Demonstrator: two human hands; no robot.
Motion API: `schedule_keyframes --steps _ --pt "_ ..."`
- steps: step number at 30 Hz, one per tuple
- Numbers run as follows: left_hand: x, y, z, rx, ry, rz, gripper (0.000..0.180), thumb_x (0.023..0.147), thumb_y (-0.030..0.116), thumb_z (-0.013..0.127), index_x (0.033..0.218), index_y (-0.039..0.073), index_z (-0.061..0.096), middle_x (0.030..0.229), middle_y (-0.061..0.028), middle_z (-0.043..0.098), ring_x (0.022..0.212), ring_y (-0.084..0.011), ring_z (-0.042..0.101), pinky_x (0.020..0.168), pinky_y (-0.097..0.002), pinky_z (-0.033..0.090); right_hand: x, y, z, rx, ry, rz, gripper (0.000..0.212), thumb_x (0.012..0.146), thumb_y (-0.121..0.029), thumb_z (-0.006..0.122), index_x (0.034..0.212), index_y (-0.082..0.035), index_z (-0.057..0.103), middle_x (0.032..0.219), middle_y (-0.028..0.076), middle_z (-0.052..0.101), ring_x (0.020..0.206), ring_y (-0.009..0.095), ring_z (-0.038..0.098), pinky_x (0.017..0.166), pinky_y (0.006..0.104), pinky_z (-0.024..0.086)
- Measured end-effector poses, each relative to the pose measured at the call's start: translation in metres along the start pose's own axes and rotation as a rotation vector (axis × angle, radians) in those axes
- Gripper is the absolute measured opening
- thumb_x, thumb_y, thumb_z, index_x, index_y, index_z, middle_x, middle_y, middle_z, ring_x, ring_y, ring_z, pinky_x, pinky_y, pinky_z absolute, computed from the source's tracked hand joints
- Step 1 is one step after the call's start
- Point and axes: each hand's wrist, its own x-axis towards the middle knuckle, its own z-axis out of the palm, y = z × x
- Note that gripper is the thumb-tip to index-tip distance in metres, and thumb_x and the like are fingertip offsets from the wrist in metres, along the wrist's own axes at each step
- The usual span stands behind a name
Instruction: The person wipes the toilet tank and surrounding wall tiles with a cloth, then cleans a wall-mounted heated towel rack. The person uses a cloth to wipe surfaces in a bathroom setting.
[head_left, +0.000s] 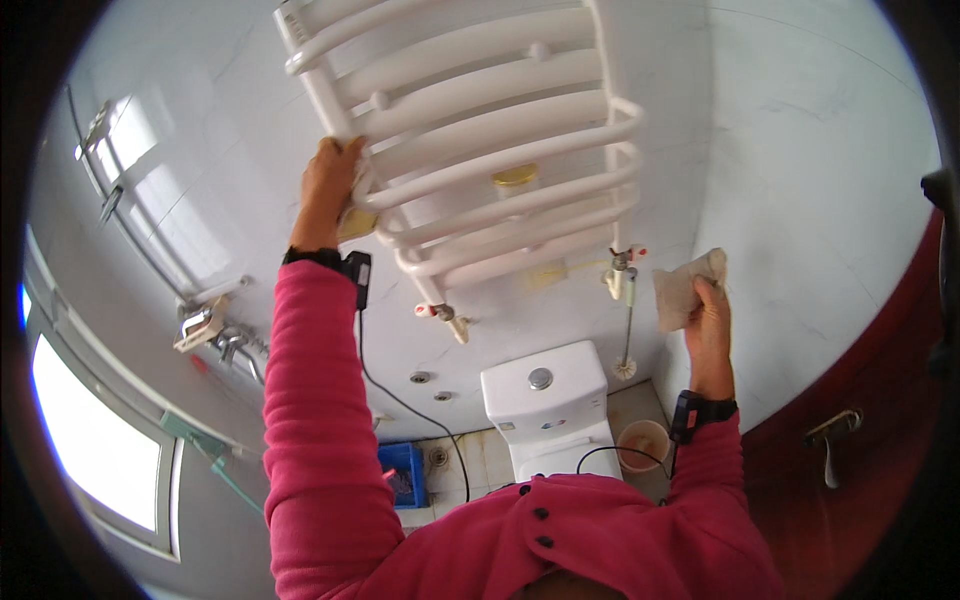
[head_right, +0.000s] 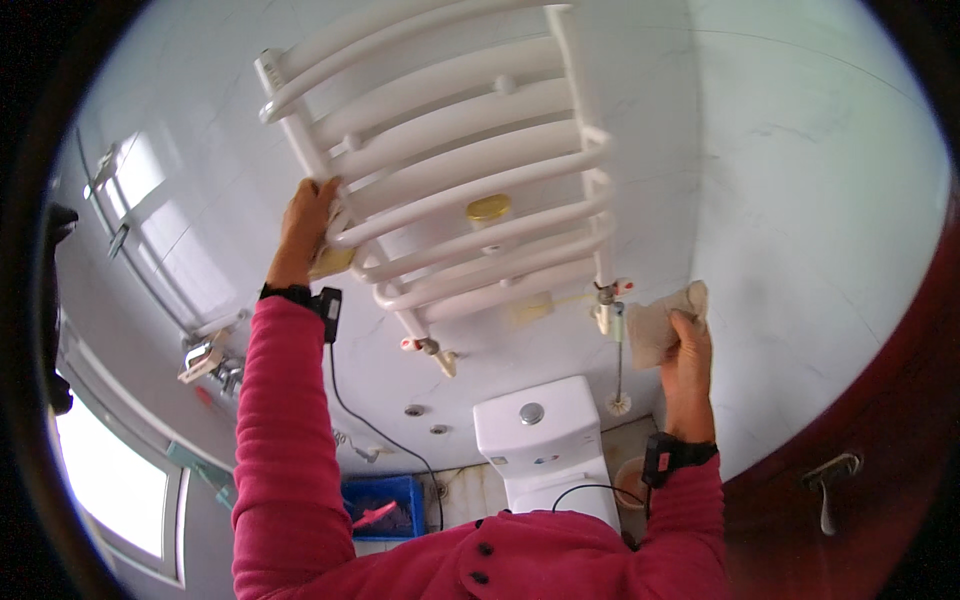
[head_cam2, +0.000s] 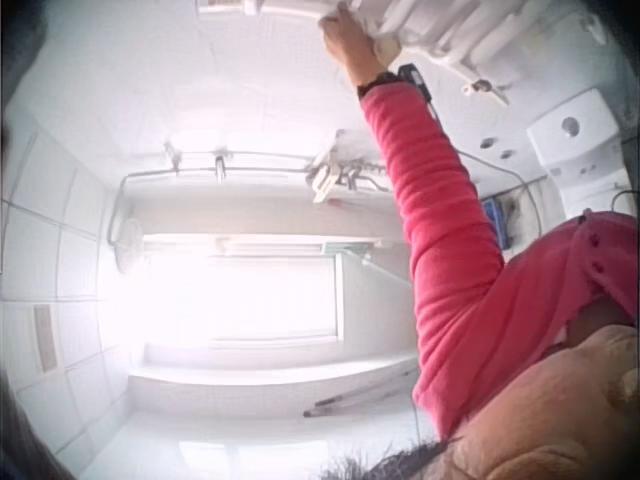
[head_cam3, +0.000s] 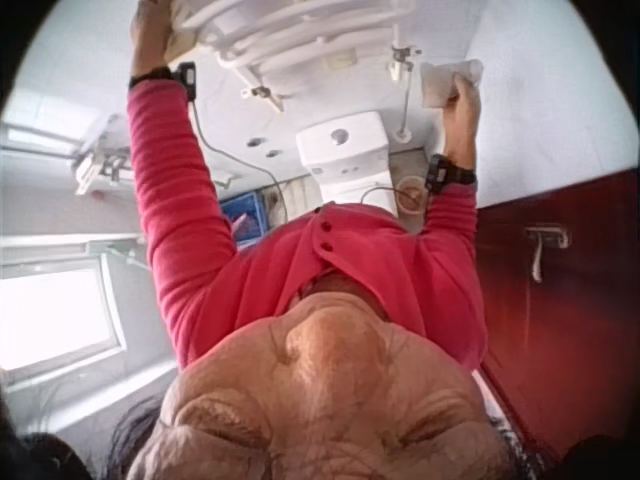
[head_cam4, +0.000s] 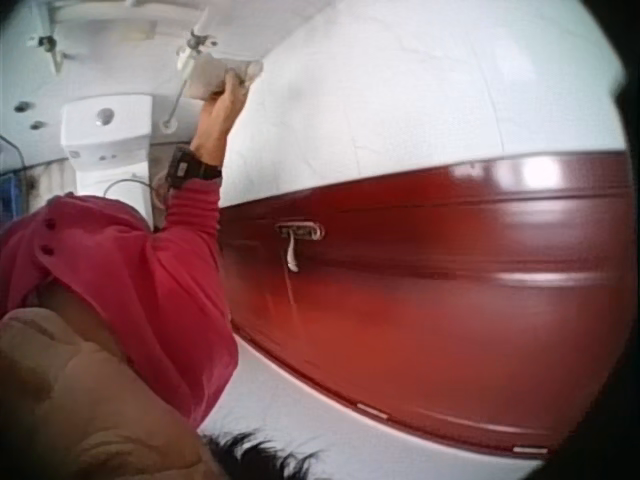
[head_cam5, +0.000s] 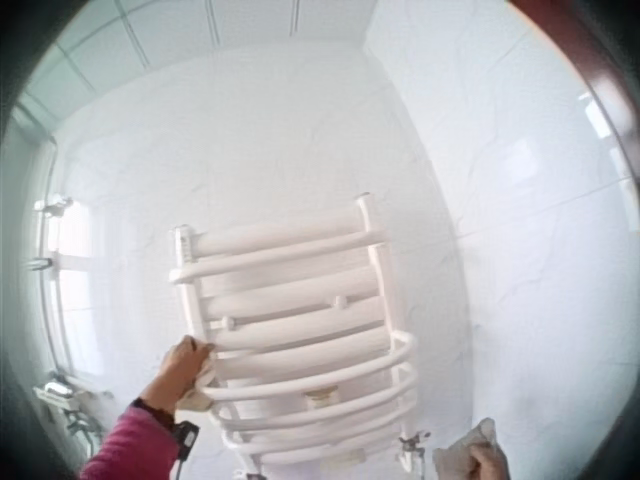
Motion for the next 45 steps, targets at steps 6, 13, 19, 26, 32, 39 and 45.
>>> schedule_keyframes --steps 6,13,19,26,32,39,45 --pt "0.0 0.0 -0.003 -0.009 -0.038 -0.029 0.059 0.092 0.056 0.055 0.114 0.001 0.059 0.11 -0.0234 0.068 0.108 -0.0412 0.063 0.093 -0.0471 0.048 -0.012 -0.015 0.039 -0.174 -0.147 -0.147 0.052 0.093 -0.011 0.061 0.141 -0.002 0.043 0.133 0.008 0.054 0.123 0.021 0.051 0.109 0.0375 0.039" --pt "0.0 -0.001 0.001 -0.029 -0.035 -0.032 0.063 0.093 0.059 0.053 0.118 0.002 0.057 0.112 -0.0233 0.068 0.109 -0.0426 0.062 0.094 -0.0479 0.047 -0.012 0.0 0.034 -0.22 -0.016 -0.164 0.044 0.095 -0.006 0.053 0.138 -0.001 0.046 0.13 0.01 0.057 0.119 0.02 0.056 0.102 0.0344 0.045" --pt "0.003 -0.008 0.005 -0.028 -0.012 0.0 0.065 0.092 0.061 0.052 0.12 0.003 0.058 0.116 -0.024 0.067 0.112 -0.0422 0.061 0.096 -0.0477 0.046 -0.012 0.015 0.009 -0.289 0.05 -0.113 0.043 0.093 -0.007 0.055 0.135 -0.001 0.05 0.126 0.009 0.059 0.114 0.021 0.058 0.1 0.034 0.046" --pt "0.005 -0.008 0.005 -0.023 -0.009 0.008 0.062 0.093 0.059 0.052 0.116 0.001 0.059 0.112 -0.0235 0.068 0.109 -0.041 0.062 0.094 -0.0476 0.047 -0.002 0.05 0.008 -0.682 0.101 -0.322 0.033 0.092 0.001 0.055 0.125 0.002 0.058 0.117 0.005 0.063 0.108 0.013 0.057 0.097 0.0267 0.044" --pt "0.005 -0.007 0.005 0.007 -0.007 -0.025 0.06 0.095 0.057 0.051 0.116 0.001 0.058 0.112 -0.0235 0.068 0.107 -0.0413 0.062 0.092 -0.0475 0.048 0.03 0.09 0.039 -1.325 -0.067 -0.9 0.054 0.071 0.014 0.061 0.121 -0.006 0.063 0.119 0.012 0.065 0.109 0.034 0.059 0.096 0.0403 0.049" --pt "0.001 -0.006 0.005 -0.019 0.002 -0.01 0.059 0.096 0.057 0.051 0.112 0.001 0.057 0.107 -0.0233 0.069 0.104 -0.0422 0.063 0.09 -0.0486 0.048 0.075 0.129 0.091 -1.352 -0.031 -0.987 0.056 0.072 0.011 0.066 0.125 -0.008 0.063 0.126 0.011 0.063 0.112 0.038 0.057 0.099 0.0452 0.047" --pt "0.0 -0.004 0.005 -0.083 -0.007 -0.009 0.056 0.096 0.053 0.053 0.109 -0.001 0.058 0.103 -0.0235 0.069 0.098 -0.0413 0.065 0.086 -0.047 0.05 0.11 0.136 0.114 -1.458 -0.044 -1.086 0.049 0.083 0.003 0.06 0.13 -0.006 0.058 0.13 0.015 0.06 0.122 0.038 0.053 0.105 0.0444 0.044"
